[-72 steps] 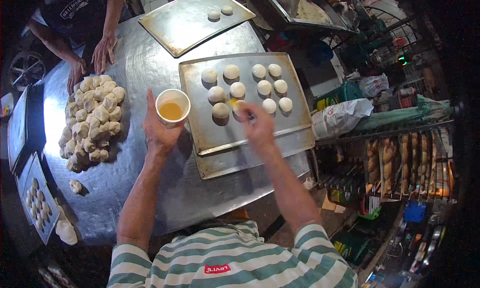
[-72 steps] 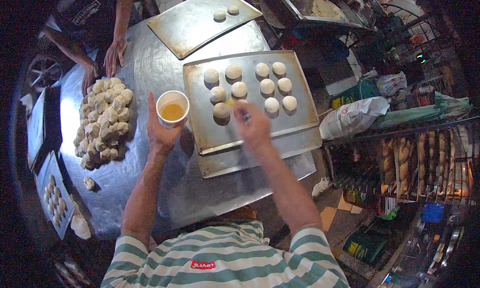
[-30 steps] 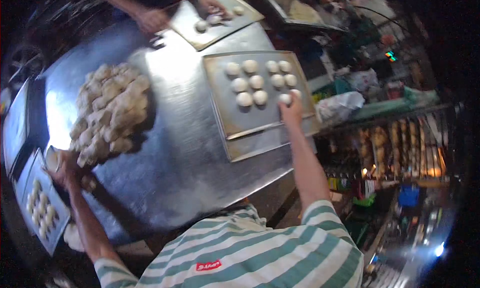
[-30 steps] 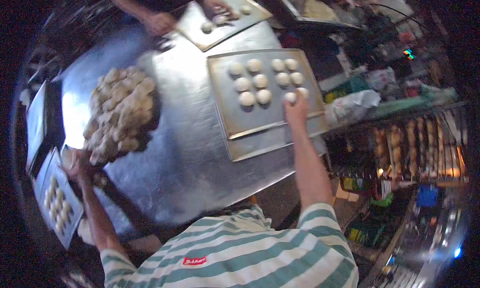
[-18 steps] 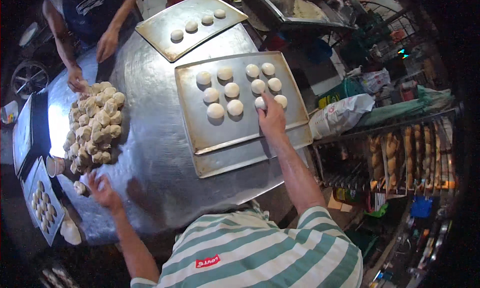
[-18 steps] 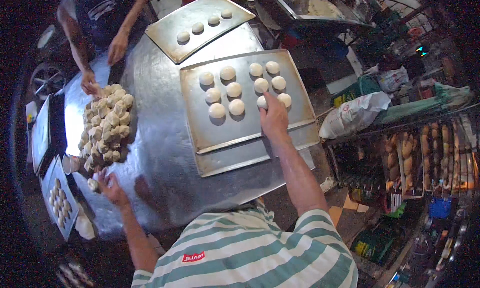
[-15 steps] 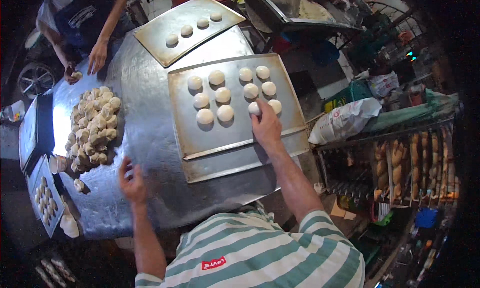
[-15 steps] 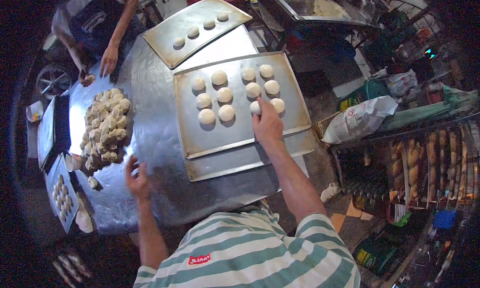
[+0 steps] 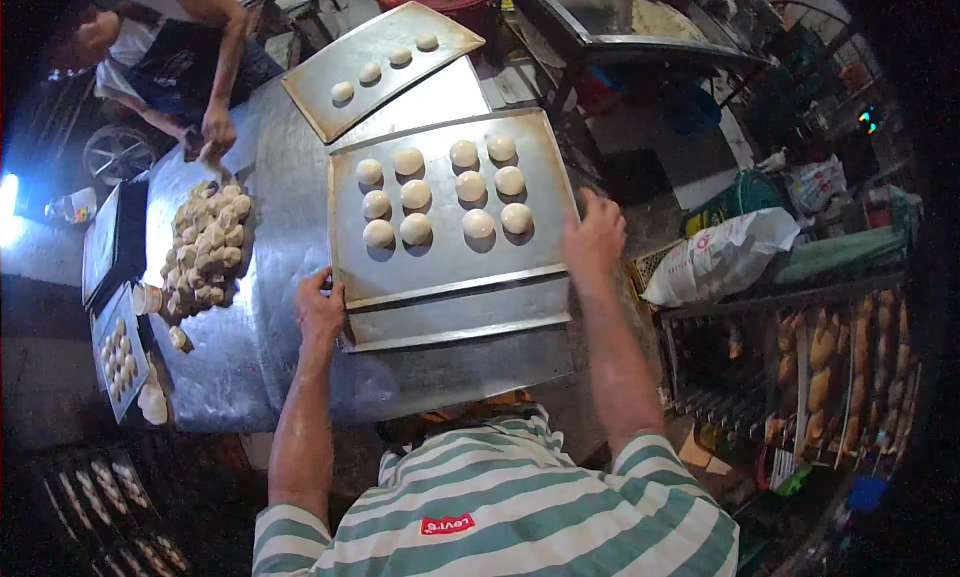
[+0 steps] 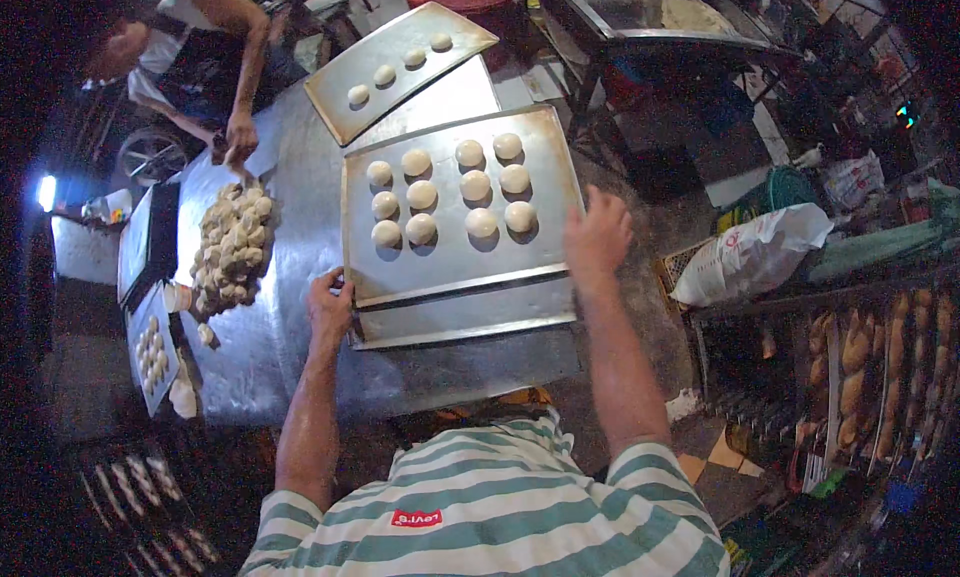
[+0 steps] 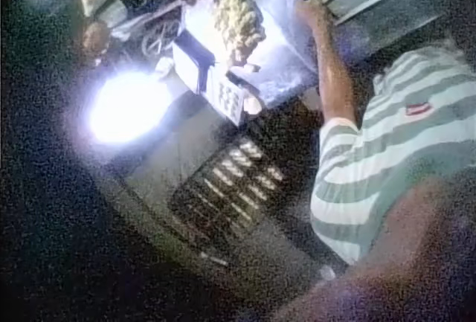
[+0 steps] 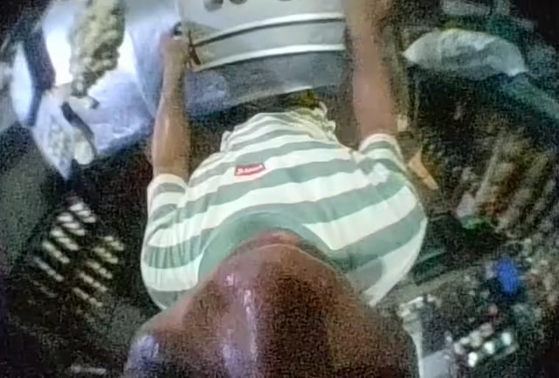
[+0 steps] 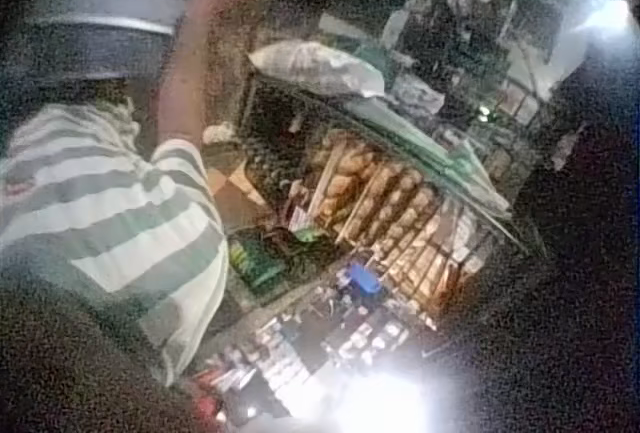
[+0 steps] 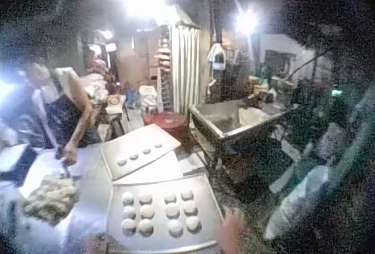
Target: The person portions dough from a large pile, rolls the pieces into balls by hand, and arranges them on metal baking trays. They also brush the tops of the dough balls with a liquid using a brush and place the filled trays onto a multi-tiered rack.
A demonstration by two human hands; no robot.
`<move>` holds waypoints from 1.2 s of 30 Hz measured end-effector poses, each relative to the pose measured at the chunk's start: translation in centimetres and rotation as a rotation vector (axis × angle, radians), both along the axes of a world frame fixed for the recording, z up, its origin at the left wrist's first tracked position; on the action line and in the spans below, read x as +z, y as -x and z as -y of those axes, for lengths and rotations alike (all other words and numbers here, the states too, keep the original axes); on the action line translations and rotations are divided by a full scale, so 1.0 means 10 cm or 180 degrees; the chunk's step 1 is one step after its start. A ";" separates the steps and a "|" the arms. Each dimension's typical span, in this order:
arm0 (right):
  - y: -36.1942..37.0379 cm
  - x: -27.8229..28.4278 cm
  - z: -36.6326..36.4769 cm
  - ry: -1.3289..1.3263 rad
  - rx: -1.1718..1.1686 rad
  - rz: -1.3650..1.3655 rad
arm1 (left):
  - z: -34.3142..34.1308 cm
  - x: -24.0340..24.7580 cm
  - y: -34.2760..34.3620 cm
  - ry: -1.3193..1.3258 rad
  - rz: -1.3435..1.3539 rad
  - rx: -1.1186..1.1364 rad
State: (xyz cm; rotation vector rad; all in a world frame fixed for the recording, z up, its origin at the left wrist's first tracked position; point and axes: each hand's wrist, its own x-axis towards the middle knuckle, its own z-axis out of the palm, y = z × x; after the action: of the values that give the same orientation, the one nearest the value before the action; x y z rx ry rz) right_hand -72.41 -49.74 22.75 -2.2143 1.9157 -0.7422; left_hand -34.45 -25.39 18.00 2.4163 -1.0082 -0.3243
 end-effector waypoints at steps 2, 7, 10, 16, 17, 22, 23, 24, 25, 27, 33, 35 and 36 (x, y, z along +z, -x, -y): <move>0.36 -0.33 0.30 -0.0498 -0.0075 0.0236 | 0.09 0.00 0.03 -0.0050 -0.0070 0.0033; 0.39 -0.12 0.43 -0.1000 0.0121 0.0795 | 0.20 0.07 0.03 -0.0043 -0.0122 0.0160; 0.24 0.09 0.21 -0.1242 0.0239 0.1453 | 0.09 -0.09 -0.18 0.0158 -0.0725 0.0324; 0.39 -0.11 -0.53 -0.1370 0.1173 0.3198 | -0.75 0.18 -0.48 0.0610 -0.2002 0.0308; 0.30 0.05 -0.75 -0.1345 0.1427 0.2676 | -1.12 0.26 -0.46 0.0892 -0.2231 0.0036; -0.60 0.08 -1.23 -0.1398 0.2013 0.1812 | -3.41 0.94 -0.31 0.2120 -0.3405 -0.0701; -0.91 0.10 -1.39 -0.1430 0.2455 0.1682 | -3.93 0.98 -0.31 0.2204 -0.3474 -0.0695; -1.44 0.08 -1.66 -0.1611 0.2758 0.1766 | -4.55 0.97 -0.22 0.2358 -0.3437 -0.0394; -2.03 0.56 -2.36 -0.2720 0.2989 0.1827 | -5.11 1.03 -0.08 0.2608 -0.3435 0.0014; -2.95 0.46 -2.87 -0.3090 0.3352 0.1768 | -5.96 0.99 0.07 0.2765 -0.3395 0.0907; -5.24 0.30 -5.37 -0.5708 0.4028 0.1672 | -7.76 0.71 1.11 0.3431 -0.2548 0.3590; -5.94 -0.40 -6.03 -0.5665 0.4202 0.1579 | -7.90 0.51 1.17 0.3834 -0.2557 0.4165; -6.30 -0.73 -6.35 -0.5628 0.4290 0.1534 | -7.93 0.44 1.16 0.3890 -0.2485 0.4519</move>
State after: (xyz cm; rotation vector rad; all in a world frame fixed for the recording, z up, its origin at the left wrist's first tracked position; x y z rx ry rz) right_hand -9.46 13.75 15.43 -1.1988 0.0726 0.5059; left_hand -46.01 53.87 22.36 1.1291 0.7617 -0.0334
